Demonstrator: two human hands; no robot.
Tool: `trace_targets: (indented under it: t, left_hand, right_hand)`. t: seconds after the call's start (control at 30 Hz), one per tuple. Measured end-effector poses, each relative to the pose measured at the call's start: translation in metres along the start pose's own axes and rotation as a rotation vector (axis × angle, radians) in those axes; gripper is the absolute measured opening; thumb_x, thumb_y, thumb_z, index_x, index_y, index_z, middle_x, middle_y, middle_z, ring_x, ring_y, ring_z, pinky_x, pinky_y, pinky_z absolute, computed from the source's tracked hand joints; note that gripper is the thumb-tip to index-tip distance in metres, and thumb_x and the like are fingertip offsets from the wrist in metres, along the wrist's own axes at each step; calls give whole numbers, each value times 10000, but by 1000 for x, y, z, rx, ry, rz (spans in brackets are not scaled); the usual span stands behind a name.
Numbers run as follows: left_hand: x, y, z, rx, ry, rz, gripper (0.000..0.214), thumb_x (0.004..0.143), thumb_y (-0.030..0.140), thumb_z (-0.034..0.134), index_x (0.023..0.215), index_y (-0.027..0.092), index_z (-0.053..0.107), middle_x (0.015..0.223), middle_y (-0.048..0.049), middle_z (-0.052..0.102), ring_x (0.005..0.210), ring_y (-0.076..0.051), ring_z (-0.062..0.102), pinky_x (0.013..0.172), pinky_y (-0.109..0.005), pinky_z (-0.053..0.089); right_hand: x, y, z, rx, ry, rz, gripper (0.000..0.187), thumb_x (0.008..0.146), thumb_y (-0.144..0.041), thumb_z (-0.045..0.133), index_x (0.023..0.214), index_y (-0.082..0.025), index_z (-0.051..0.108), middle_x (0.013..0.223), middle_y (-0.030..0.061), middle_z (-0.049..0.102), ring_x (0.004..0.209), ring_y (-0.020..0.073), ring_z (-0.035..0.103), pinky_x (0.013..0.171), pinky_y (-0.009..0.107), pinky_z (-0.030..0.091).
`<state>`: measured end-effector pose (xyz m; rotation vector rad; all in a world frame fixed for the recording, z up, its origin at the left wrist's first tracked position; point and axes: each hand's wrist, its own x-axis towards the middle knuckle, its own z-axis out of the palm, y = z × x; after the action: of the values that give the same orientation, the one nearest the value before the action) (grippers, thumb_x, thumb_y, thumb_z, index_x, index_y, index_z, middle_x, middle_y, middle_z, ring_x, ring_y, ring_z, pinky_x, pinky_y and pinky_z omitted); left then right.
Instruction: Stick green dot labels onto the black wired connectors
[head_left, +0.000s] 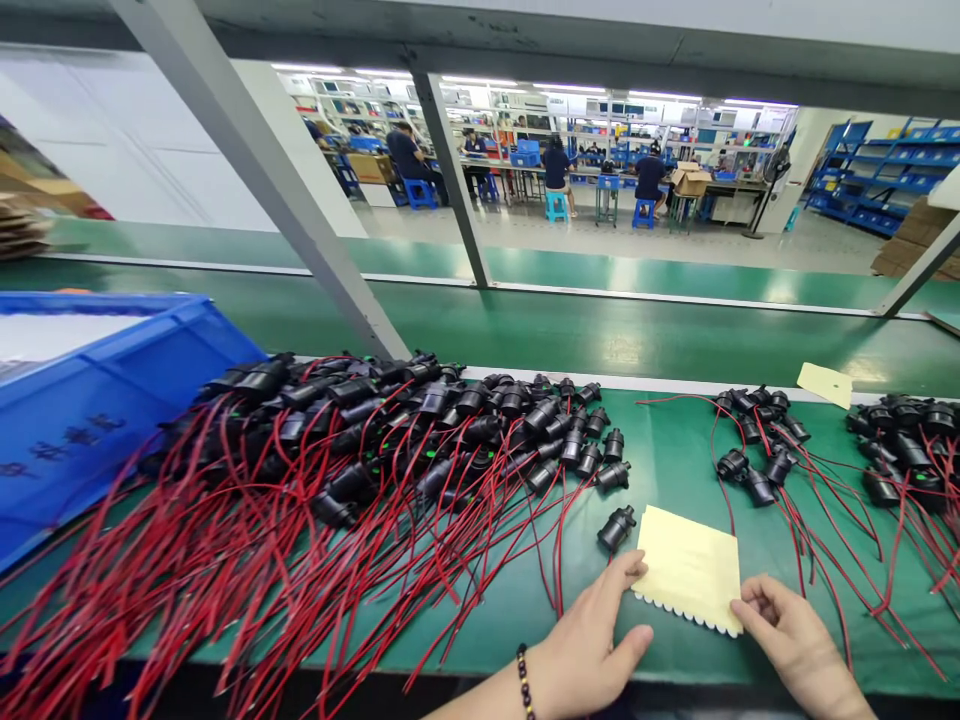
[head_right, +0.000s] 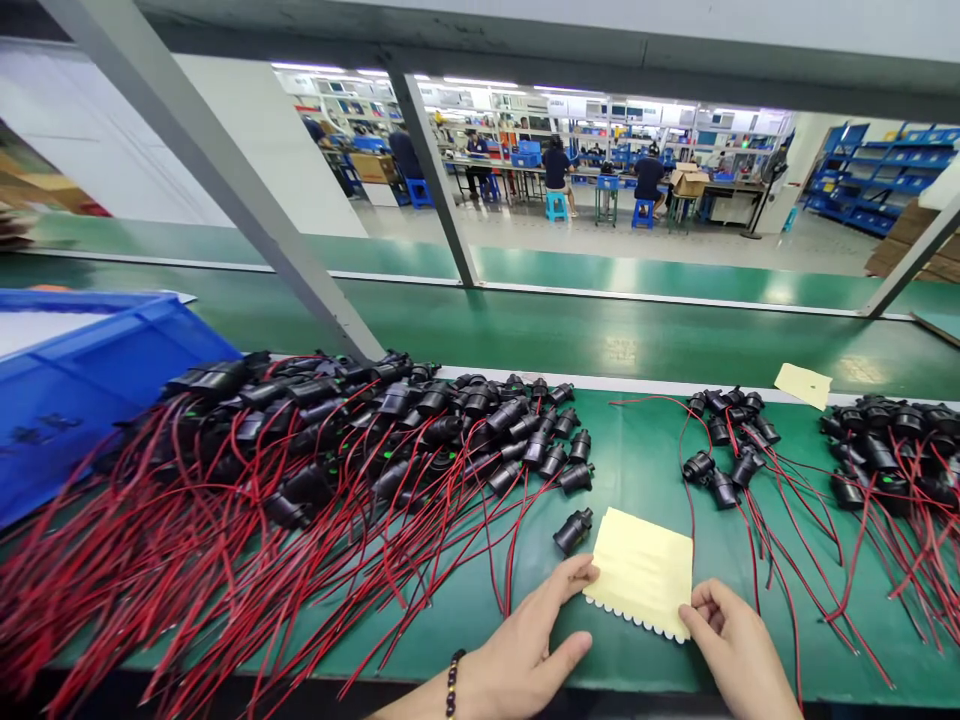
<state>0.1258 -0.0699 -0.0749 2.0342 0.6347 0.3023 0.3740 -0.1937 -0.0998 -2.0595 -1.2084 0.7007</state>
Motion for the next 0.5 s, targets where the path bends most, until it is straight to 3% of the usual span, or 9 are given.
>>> trace_targets:
  t: [0.1, 0.2, 0.27, 0.33, 0.43, 0.5]
  left_hand:
    - [-2, 1, -2, -106, 41, 5, 667, 838, 152, 537, 1425, 201, 224, 1413, -158, 514, 1306, -234, 511, 1122, -414, 410]
    - [-1, 8, -14, -124, 181, 58, 477, 895, 163, 463, 1355, 210, 345, 1298, -123, 592, 1173, -200, 602, 1029, -352, 499]
    - [5, 15, -26, 6, 301, 63, 374, 918, 174, 415, 1291, 210, 426, 1222, -113, 623, 1108, -209, 622, 987, -367, 523]
    - [16, 19, -36, 198, 371, 26, 377, 908, 184, 430, 1285, 191, 454, 1264, -140, 602, 1193, -258, 571, 1037, -438, 481]
    - [37, 17, -42, 431, 277, -94, 566, 846, 221, 550, 1380, 102, 403, 1381, -216, 523, 1313, -347, 470, 1109, -512, 391]
    - [50, 11, -40, 510, 175, -170, 663, 803, 198, 594, 1412, 48, 378, 1334, -242, 555, 1249, -370, 528, 1080, -508, 415]
  right_hand:
    - [0, -1, 0, 156, 13, -66, 330, 886, -499, 518, 715, -217, 541, 712, -10, 549, 665, 150, 533, 637, 240, 448]
    - [-1, -2, -13, 268, 13, -20, 349, 843, -548, 596, 738, -216, 569, 718, -9, 569, 684, 154, 538, 644, 233, 450]
    - [1, -6, -28, 371, 25, 22, 347, 830, -556, 629, 757, -221, 574, 684, -23, 562, 648, 141, 529, 607, 223, 441]
    - [9, -13, -43, 491, 49, 29, 333, 847, -535, 632, 748, -226, 554, 647, -42, 532, 603, 122, 509, 567, 215, 421]
    - [35, -25, -56, 594, 44, 60, 356, 821, -548, 647, 732, -224, 531, 575, -64, 500, 523, 102, 480, 492, 211, 370]
    - [59, -28, -56, 571, 35, 105, 384, 773, -579, 651, 733, -217, 529, 522, -68, 501, 466, 93, 456, 448, 207, 322]
